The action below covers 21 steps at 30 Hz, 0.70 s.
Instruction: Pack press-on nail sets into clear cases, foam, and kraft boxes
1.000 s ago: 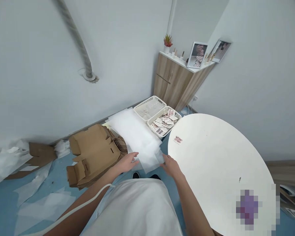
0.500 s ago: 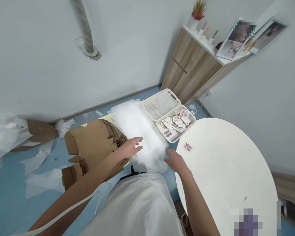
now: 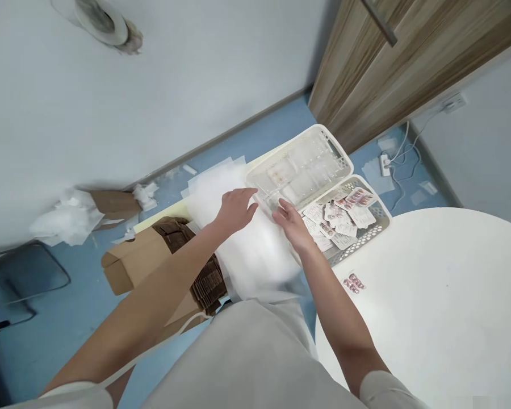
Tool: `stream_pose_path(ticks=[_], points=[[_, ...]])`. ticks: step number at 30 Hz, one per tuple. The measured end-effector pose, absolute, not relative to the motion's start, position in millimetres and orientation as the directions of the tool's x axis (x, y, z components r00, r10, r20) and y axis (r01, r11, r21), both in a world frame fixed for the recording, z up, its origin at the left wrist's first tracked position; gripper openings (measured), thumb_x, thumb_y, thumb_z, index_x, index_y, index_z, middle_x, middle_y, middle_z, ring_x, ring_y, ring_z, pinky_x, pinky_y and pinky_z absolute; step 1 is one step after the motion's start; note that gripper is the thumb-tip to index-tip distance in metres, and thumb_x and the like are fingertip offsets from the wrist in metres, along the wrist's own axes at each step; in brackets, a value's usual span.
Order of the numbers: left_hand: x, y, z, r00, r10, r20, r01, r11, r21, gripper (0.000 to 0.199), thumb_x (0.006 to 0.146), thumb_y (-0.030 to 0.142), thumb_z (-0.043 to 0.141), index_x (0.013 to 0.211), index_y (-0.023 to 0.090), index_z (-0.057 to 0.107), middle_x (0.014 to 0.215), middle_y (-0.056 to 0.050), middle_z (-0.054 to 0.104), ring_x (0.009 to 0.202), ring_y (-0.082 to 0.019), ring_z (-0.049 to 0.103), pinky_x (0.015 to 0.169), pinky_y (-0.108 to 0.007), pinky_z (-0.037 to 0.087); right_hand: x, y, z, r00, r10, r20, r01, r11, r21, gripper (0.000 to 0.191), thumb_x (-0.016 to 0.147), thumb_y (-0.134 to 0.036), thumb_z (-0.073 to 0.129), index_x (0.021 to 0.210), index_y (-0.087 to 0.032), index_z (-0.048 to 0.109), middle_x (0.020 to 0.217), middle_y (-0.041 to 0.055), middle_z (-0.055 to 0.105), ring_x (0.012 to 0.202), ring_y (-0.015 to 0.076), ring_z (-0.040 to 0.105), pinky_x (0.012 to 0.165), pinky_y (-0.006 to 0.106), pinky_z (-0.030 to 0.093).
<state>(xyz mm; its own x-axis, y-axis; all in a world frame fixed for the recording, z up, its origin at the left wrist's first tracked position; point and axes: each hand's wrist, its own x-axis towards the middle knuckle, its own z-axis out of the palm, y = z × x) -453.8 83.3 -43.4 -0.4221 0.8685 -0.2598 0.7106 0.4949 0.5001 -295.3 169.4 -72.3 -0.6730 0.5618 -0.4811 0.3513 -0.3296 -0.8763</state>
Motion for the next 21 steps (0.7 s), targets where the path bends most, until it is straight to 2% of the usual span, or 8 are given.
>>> stream_pose_path(ticks=[4, 7, 11, 16, 21], points=[[-463, 111, -62, -0.446, 0.859, -0.253, 0.723, 0.512, 0.464, 0.037, 0.082, 0.029, 0.04, 0.118, 0.022, 0.048, 0.126, -0.01, 0.049, 0.118, -0.03, 0.039, 0.101, -0.053, 0.015, -325, 185, -103, -0.633, 0.53, -0.564, 0.348, -0.456, -0.819, 0.066, 0.077, -0.052, 0.05, 0.133, -0.027, 0.028, 0.142, 0.0039, 0.028, 0.13, 0.0229, 0.028, 0.102, 0.043, 0.032], [-464, 125, -74, -0.432, 0.862, -0.264, 0.734, 0.506, 0.453, 0.038, 0.08, 0.024, 0.042, 0.118, 0.023, 0.048, 0.131, -0.009, 0.044, 0.122, -0.031, 0.033, 0.102, -0.056, 0.003, -335, 188, -123, -0.666, 0.499, -0.554, 0.356, -0.44, -0.824, 0.064, 0.078, -0.055, 0.046, 0.133, -0.03, 0.026, 0.14, 0.0015, 0.031, 0.129, 0.0213, 0.031, 0.103, 0.045, 0.03], [-457, 136, -83, -0.459, 0.849, -0.26, 0.721, 0.527, 0.449, 0.041, 0.078, 0.019, 0.042, 0.119, 0.021, 0.046, 0.13, -0.012, 0.044, 0.123, -0.032, 0.031, 0.101, -0.057, -0.003, -340, 187, -139, -0.683, 0.493, -0.539, 0.363, -0.41, -0.836, 0.063, 0.078, -0.058, 0.044, 0.133, -0.03, 0.028, 0.138, 0.0015, 0.034, 0.127, 0.0204, 0.033, 0.103, 0.044, 0.031], [-450, 141, -83, -0.515, 0.816, -0.262, 0.688, 0.576, 0.442, 0.044, 0.075, 0.016, 0.042, 0.12, 0.018, 0.044, 0.123, -0.014, 0.048, 0.122, -0.032, 0.033, 0.102, -0.056, -0.003, -348, 188, -141, -0.673, 0.478, -0.565, 0.354, -0.462, -0.813, 0.067, 0.077, -0.056, 0.047, 0.132, -0.024, 0.03, 0.137, 0.0046, 0.035, 0.125, 0.0211, 0.036, 0.101, 0.041, 0.035], [-450, 144, -79, -0.538, 0.765, -0.354, 0.684, 0.642, 0.347, 0.044, 0.073, 0.013, 0.043, 0.117, 0.018, 0.042, 0.118, -0.015, 0.049, 0.119, -0.031, 0.037, 0.099, -0.056, 0.012, -351, 193, -125, -0.627, 0.453, -0.634, 0.346, -0.567, -0.748, 0.066, 0.07, -0.053, 0.057, 0.127, -0.025, 0.038, 0.137, 0.0027, 0.036, 0.128, 0.0213, 0.031, 0.103, 0.037, 0.029]])
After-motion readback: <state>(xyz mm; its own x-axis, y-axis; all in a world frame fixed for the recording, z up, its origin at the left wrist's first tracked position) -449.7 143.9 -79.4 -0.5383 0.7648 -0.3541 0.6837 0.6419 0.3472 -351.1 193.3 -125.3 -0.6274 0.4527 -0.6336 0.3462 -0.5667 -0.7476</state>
